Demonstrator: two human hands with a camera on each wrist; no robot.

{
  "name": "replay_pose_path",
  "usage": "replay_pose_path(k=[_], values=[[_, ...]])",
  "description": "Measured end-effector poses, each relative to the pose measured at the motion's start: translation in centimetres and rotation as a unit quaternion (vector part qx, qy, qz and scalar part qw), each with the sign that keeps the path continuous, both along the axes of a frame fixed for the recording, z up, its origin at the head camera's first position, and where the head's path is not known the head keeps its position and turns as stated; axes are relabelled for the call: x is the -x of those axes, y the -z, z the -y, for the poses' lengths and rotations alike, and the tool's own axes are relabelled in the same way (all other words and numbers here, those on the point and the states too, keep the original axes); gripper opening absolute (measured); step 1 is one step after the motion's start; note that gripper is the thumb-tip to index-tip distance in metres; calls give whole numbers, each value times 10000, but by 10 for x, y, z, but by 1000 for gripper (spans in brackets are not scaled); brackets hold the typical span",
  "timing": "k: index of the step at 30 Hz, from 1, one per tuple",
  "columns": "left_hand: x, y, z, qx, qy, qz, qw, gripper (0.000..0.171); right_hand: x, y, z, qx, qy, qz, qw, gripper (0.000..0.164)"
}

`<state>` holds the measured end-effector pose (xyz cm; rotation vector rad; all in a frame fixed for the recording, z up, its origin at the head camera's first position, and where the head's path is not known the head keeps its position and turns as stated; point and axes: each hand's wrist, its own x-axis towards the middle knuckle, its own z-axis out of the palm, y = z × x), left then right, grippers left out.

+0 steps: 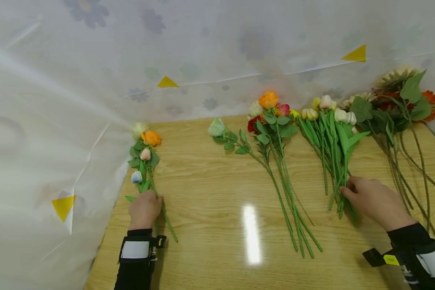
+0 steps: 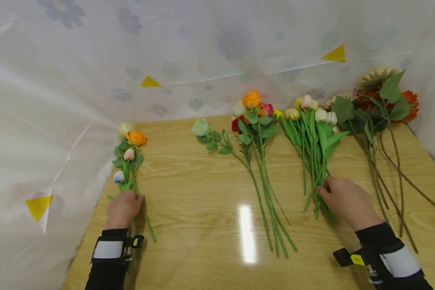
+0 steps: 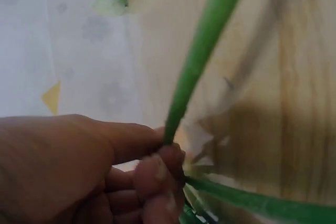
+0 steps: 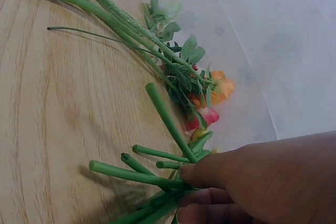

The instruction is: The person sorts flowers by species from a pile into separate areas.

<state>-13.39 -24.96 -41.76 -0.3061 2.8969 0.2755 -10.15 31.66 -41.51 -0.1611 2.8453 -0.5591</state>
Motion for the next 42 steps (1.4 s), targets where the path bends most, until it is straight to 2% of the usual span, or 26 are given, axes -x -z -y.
replay_pose_path(k=[3,5,10,15,20,24,27,29,31,33,36,39,42], values=[[-2,-5,1,-632,-23,-95,9980,44,-1,0,-1,19,29,19,10000,26],[-2,-9,1,-1101,-41,-158,9938,44,-1,-1,-3,50,47,-8,10000,26],[-4,-21,-2,-2152,-171,-235,9761,36,-2,-4,-5,118,104,-216,9996,28],[-5,-27,-6,-2699,-301,-324,9619,34,-2,-5,-4,170,98,-436,9989,30],[-5,-29,-11,-3193,-389,-506,9455,35,-2,-6,-2,219,121,-384,9990,31],[-5,-32,-21,-3785,-384,-509,9234,34,-3,-8,-1,226,132,-505,9984,30],[-6,-36,-32,-4313,-276,-437,9007,32,-6,-10,5,281,96,-938,9951,28],[-5,-37,-43,-4589,-82,-363,8877,29,-7,-12,13,455,1,-1194,9918,23],[-3,-38,-57,-4814,210,-274,8758,26,-9,-14,27,679,-181,-1588,9848,17],[0,-38,-73,-4999,627,-143,8637,26,-9,-15,43,1014,-411,-1751,9785,12],[3,-38,-104,-5327,1269,57,8367,27,-13,-17,74,1576,-859,-1893,9654,10],[4,-36,-138,-5610,1844,195,8068,27,-17,-20,103,2362,-1337,-1267,9541,9],[3,-34,-172,-5730,2262,171,7876,26,-22,-22,127,3113,-1695,-383,9343,12]])
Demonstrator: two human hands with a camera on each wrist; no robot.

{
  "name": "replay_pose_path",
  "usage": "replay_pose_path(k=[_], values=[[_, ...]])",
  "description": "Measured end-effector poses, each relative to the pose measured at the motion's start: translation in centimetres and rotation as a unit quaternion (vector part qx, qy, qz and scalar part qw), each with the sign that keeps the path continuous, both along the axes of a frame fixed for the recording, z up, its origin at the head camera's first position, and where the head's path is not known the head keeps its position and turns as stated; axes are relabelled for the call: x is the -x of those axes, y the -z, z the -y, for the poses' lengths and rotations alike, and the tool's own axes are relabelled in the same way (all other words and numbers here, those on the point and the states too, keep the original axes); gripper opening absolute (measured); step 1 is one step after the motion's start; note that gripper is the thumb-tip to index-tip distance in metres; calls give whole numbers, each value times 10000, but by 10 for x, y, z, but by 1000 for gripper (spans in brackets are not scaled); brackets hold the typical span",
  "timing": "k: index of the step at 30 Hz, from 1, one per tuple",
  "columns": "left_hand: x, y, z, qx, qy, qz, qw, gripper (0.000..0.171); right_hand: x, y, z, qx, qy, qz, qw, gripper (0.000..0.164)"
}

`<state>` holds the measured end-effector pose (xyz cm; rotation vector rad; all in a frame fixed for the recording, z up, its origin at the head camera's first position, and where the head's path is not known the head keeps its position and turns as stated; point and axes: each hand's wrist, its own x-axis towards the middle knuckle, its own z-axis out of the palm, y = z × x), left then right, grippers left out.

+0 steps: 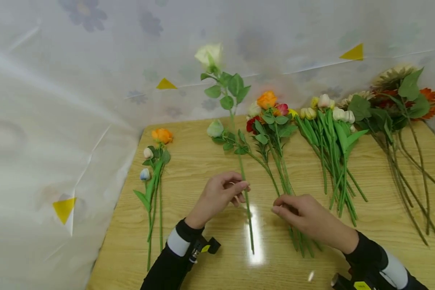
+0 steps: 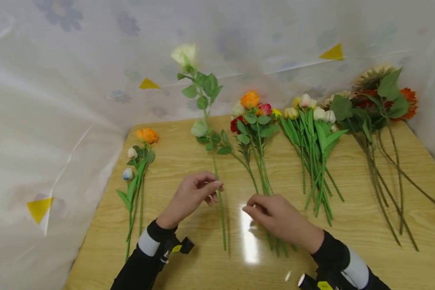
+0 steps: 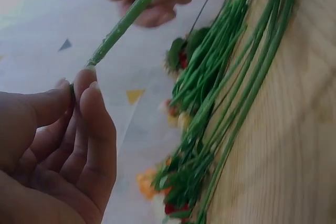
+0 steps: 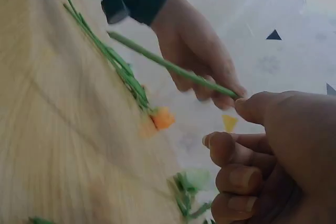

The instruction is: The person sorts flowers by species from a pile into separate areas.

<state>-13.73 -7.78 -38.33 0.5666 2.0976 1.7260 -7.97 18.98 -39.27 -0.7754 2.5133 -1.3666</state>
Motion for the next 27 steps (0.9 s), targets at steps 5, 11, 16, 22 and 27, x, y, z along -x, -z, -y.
replay_pose_path(k=[5,11,16,22,27], values=[[-4,5,-39,-181,167,-213,9995,21,-5,4,17,701,-582,643,9938,18],[-8,10,-47,159,117,-365,9991,23,-8,10,14,549,-410,578,9960,25],[-7,15,-20,714,-106,-419,9965,30,-7,14,5,-30,91,572,9983,32],[-3,18,41,1680,-1222,-630,9762,26,-3,20,-8,-762,766,769,9912,35],[-4,18,89,3702,-2389,-1317,8880,23,4,27,-14,-1173,1053,731,9848,39]])
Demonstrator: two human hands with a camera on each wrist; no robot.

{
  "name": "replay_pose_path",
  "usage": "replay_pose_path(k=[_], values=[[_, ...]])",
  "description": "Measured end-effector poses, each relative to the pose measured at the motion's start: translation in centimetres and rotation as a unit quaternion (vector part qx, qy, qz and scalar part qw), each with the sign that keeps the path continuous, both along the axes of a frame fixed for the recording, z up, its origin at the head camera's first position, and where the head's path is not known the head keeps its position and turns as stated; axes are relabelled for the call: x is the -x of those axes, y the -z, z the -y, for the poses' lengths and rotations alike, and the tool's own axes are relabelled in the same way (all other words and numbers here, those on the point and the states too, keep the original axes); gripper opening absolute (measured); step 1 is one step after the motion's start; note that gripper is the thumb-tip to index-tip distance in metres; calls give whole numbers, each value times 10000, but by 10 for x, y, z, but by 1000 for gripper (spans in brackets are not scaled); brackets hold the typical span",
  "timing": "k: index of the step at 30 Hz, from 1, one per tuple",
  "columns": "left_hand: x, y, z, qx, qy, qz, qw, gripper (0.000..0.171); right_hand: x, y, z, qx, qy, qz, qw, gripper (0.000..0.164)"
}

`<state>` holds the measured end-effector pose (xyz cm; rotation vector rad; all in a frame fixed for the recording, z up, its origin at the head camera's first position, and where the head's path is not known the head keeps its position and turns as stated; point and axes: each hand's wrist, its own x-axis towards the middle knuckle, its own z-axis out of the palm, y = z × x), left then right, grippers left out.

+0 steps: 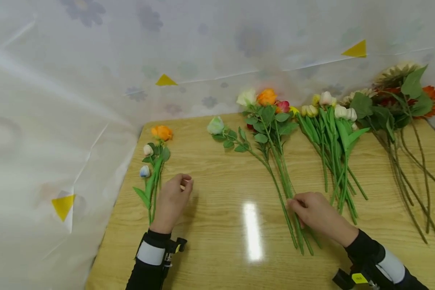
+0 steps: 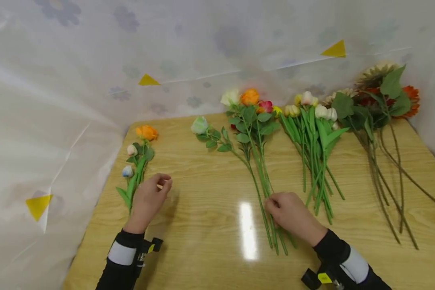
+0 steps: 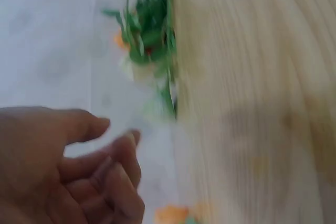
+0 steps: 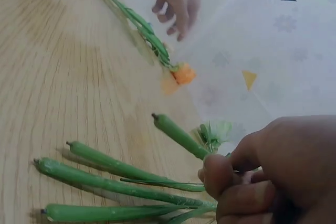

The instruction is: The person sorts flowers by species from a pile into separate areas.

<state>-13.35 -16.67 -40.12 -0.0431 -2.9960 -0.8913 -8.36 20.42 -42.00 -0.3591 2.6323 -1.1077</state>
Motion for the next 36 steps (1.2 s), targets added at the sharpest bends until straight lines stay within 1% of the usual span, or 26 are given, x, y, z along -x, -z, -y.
replay_pose_path(k=[1,2,4,6,8,10,11,12,14,15,17,18,22,24,26,30,32,35,36], values=[[-1,0,9,402,-243,-25,9989,23,1,1,-1,-84,14,-3,10000,40],[-2,1,17,750,-451,-23,9962,23,2,2,-1,-187,13,-9,9998,42],[-5,1,33,1209,-826,80,9892,25,3,4,-1,-399,30,0,9992,44],[-7,2,47,1525,-1167,119,9813,27,3,5,-1,-612,26,-27,9981,46],[-10,3,60,1826,-1500,142,9716,30,3,6,-1,-786,21,-77,9969,46],[-15,3,71,2025,-1773,281,9627,34,3,7,-1,-884,2,-132,9960,45],[-17,2,76,2084,-1843,454,9594,37,3,7,-1,-897,-20,-150,9959,44],[-20,1,80,2148,-1839,690,9567,39,3,7,-2,-892,-52,-165,9959,43],[-25,1,86,2085,-1745,1275,9538,41,3,7,-3,-851,-124,-199,9961,41],[-27,1,89,2031,-1646,1506,9534,41,3,8,-4,-826,-152,-202,9963,41],[-29,2,91,1957,-1418,1793,9536,41,3,8,-5,-775,-192,-203,9966,40],[-29,2,91,1916,-1330,1860,9544,40,3,8,-5,-756,-200,-196,9967,40],[-26,2,94,1833,-1152,1838,9588,35,3,8,-4,-757,-195,-227,9967,42],[-25,2,98,1712,-1113,1850,9613,35,2,7,-4,-757,-196,-246,9966,43],[-24,3,100,1622,-1107,1703,9656,35,1,7,-5,-754,-195,-264,9966,45],[-23,0,98,1326,-1084,1212,9777,31,1,6,-6,-697,-179,-330,9969,44],[-21,-4,91,1055,-991,1004,9844,28,1,5,-5,-669,-169,-395,9968,43],[-17,-12,73,501,-730,907,9919,26,0,3,-1,-591,-177,-574,9964,42],[-15,-15,65,250,-631,950,9932,26,0,2,1,-535,-217,-662,9961,41]])
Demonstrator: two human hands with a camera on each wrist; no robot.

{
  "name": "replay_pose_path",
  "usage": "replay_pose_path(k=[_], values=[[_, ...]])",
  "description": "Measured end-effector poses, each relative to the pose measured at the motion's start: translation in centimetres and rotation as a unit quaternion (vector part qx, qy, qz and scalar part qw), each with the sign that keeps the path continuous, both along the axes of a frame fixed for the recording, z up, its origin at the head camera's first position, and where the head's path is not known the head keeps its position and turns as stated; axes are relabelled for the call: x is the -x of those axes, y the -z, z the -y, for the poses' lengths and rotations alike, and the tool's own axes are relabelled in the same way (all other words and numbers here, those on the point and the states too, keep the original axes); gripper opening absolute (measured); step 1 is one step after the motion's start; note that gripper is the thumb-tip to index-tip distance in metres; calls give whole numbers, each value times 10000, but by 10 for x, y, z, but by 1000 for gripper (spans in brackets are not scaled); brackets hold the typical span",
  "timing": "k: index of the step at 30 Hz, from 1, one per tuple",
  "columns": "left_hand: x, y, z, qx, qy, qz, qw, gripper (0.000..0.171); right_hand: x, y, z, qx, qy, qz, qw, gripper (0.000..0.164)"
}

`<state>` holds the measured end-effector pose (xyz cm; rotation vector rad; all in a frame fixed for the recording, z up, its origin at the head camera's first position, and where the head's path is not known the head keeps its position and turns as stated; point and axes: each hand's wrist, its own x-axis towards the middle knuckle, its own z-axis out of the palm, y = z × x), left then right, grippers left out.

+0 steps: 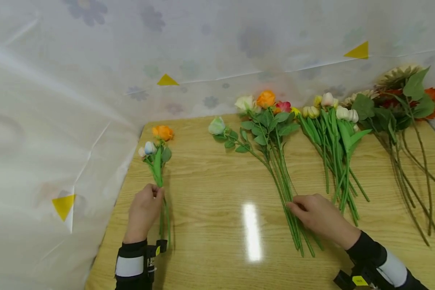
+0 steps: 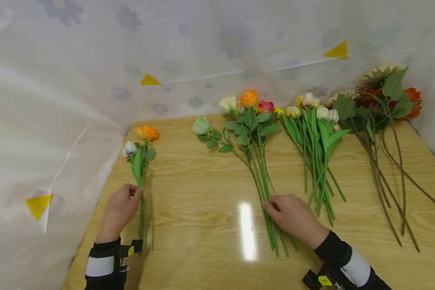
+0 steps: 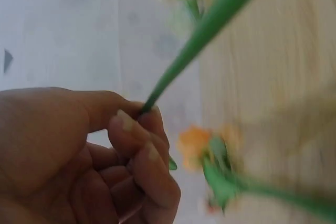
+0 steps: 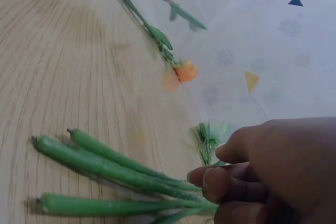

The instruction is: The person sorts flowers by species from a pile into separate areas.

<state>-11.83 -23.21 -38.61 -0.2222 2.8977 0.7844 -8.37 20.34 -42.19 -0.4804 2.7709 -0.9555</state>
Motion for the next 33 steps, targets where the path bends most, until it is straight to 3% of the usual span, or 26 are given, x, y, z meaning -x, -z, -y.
replay_pose_path(k=[3,5,10,12,14,18,21,25,27,30,33], values=[[5,-6,-27,-918,358,46,9951,27,-2,-3,8,258,-197,-166,9993,39],[6,-7,-48,-1649,624,81,9843,28,-3,-6,13,490,-385,-180,9979,36],[7,-5,-111,-3273,1575,409,9308,28,-5,-11,29,1173,-851,128,9894,21],[6,-4,-136,-3631,1915,644,9096,26,-6,-12,34,1507,-1069,257,9825,17],[4,-4,-157,-3802,2149,788,8962,23,-7,-12,38,1818,-1263,319,9747,15],[1,-2,-184,-3958,2367,911,8826,18,-10,-12,41,2153,-1401,209,9662,23],[0,0,-193,-3863,2540,825,8829,16,-11,-13,38,2099,-1320,184,9686,29],[2,0,-187,-3379,2782,561,8974,18,-7,-19,25,1790,-1038,33,9784,26],[4,1,-176,-3075,2752,427,9099,20,-2,-24,13,1596,-766,-166,9841,26],[8,2,-152,-2628,2457,238,9327,21,7,-29,-12,919,-191,-840,9920,26],[11,4,-124,-1975,1952,-11,9607,18,14,-30,-42,-23,434,-1531,9873,24]])
